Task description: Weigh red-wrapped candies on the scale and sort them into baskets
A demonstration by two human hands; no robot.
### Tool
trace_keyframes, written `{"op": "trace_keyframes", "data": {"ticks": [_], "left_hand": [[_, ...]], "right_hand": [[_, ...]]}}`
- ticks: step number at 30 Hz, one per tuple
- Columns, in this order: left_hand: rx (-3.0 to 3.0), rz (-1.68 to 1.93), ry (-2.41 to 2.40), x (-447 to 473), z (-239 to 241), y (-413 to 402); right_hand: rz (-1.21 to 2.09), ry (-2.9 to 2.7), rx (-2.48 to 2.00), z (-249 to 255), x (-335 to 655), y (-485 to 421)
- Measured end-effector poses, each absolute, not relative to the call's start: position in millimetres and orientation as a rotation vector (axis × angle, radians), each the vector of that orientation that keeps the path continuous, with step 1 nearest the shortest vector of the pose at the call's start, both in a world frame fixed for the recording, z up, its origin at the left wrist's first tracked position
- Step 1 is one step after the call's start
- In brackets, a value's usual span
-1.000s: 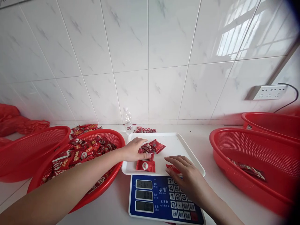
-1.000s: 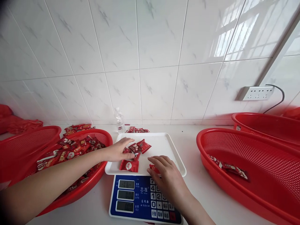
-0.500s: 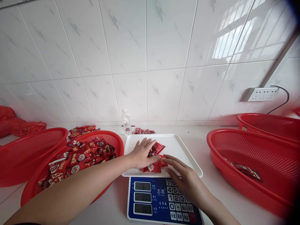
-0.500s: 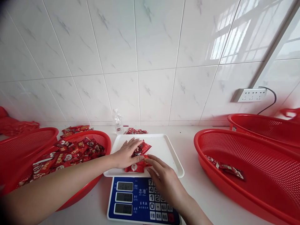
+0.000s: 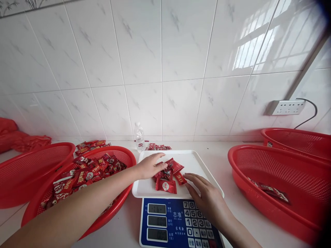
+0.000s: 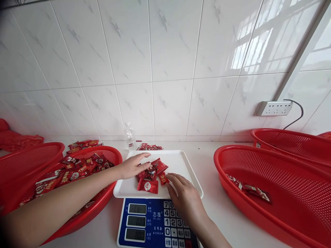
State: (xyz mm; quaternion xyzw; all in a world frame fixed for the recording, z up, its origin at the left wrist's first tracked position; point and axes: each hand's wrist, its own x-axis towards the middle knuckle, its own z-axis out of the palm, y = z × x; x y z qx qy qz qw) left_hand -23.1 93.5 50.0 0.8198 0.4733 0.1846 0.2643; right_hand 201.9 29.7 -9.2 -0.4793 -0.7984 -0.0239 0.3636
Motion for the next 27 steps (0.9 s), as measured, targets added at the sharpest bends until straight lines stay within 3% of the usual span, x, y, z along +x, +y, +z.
{"op": "trace_keyframes", "data": {"ticks": [7,13,19,27], "left_hand": [[2.131,0.641,1.651,-107,62,100],[2.018,0.162,1.898,-177,40,92],[2.001,-0.042,1.962,-183,13,83],[2.002,0.062,1.852,-174,6,91]], "right_hand": [[-0.144,-2.100,-1.172,-18,204,34],[-0.147,-2.106,-1.157,-22,205,38],[-0.153,-2.139,-1.188,-26,207,39],[-0.181,-2.137,-1.174,-24,206,40]]}}
